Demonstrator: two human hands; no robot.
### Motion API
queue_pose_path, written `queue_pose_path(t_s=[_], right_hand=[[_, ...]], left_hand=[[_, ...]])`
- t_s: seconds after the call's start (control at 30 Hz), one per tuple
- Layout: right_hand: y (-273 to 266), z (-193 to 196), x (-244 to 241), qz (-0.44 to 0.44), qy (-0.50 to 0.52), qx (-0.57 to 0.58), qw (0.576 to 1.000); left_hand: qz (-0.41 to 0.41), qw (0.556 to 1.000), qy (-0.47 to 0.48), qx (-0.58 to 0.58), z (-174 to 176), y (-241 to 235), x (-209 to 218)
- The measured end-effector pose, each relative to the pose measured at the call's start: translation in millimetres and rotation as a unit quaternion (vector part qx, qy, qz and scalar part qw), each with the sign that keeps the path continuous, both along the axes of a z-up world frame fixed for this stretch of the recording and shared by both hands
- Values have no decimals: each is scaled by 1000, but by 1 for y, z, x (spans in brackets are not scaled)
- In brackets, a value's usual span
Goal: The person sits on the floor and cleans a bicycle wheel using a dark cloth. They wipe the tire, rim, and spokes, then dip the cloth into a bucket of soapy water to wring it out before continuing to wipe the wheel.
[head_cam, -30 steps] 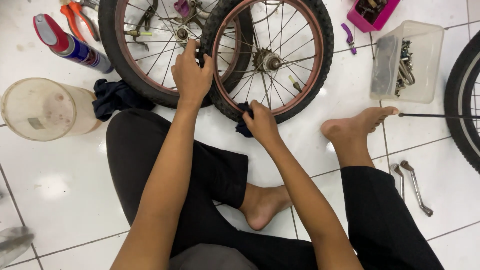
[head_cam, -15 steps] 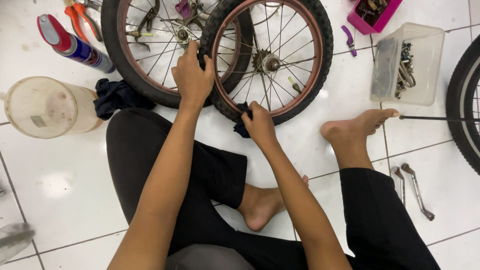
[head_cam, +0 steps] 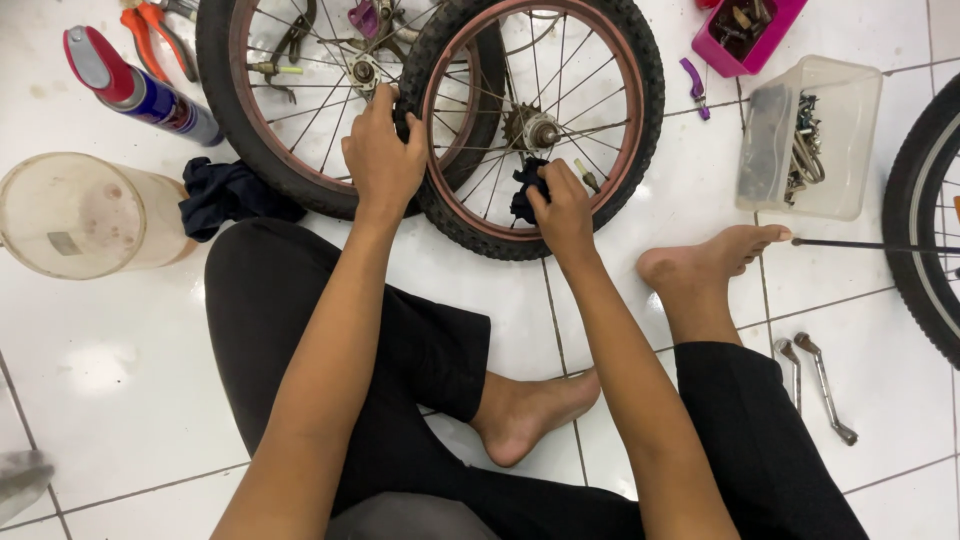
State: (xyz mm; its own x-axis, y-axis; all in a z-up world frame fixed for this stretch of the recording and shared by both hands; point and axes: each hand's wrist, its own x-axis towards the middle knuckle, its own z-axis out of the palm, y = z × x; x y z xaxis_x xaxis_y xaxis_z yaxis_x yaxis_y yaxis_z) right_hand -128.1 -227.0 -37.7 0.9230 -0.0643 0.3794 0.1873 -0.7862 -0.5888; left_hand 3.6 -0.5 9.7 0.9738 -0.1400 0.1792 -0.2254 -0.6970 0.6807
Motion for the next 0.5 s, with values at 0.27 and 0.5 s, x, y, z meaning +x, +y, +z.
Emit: queue_pose_path(t_s=[0.27, 0.5], right_hand=[[5, -4, -18, 61, 159, 15, 985], [47, 23, 29, -49, -36, -91, 994]], left_hand=[[6, 1000, 6, -1, 0, -1, 1], [2, 1000, 6, -9, -1, 1, 0]])
